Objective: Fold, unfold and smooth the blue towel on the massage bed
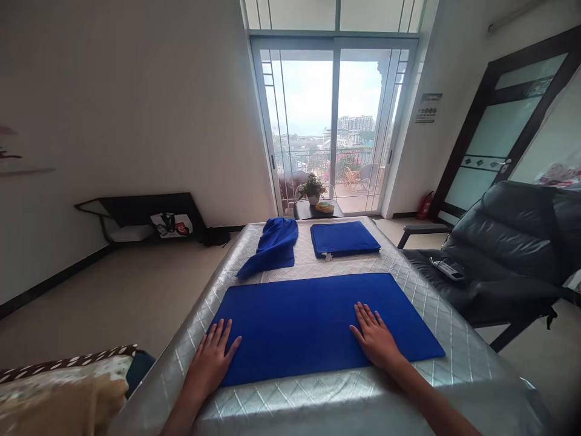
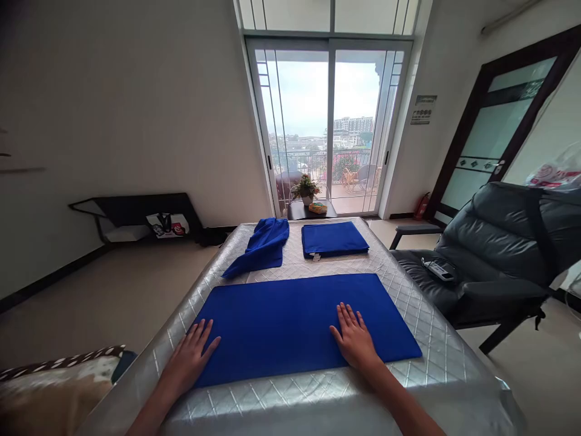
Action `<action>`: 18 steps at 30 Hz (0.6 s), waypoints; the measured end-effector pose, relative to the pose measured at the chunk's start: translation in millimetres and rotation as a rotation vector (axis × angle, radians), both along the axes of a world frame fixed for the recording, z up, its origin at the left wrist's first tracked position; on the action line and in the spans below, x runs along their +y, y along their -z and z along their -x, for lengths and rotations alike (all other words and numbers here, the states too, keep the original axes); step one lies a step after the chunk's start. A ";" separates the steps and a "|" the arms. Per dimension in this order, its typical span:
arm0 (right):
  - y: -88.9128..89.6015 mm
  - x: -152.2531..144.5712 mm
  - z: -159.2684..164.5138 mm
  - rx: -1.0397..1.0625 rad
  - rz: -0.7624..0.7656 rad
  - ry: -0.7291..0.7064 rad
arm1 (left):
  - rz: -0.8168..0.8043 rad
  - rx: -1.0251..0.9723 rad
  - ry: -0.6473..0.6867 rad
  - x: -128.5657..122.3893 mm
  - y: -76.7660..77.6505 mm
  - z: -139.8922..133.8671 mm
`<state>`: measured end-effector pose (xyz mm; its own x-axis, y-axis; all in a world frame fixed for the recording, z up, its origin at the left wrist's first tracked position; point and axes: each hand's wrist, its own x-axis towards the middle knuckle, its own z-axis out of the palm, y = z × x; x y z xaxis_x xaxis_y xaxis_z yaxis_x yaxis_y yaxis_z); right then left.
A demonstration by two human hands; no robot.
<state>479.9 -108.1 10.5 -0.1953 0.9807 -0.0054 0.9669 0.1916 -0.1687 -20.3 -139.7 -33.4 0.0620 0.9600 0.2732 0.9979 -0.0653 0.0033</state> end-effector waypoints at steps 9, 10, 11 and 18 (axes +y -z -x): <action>27.9 4.9 -145.3 -0.064 -0.109 0.185 | 0.123 0.076 -0.073 -0.6 -4.3 6.9; 28.6 4.7 -145.8 -0.053 -0.112 0.184 | 0.129 0.085 -0.120 -0.6 -9.7 0.3; 29.0 4.6 -144.8 -0.045 -0.113 0.183 | 0.133 0.092 -0.181 0.0 -15.6 -10.8; 24.7 4.1 -139.7 -0.049 -0.097 0.184 | 0.224 -0.056 0.080 23.1 -47.9 -187.0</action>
<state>619.6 -104.0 -14.2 -0.0152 0.9962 0.0853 0.9936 0.0246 -0.1105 166.7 -116.5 14.5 0.1308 0.9897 0.0588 0.9874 -0.1353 0.0816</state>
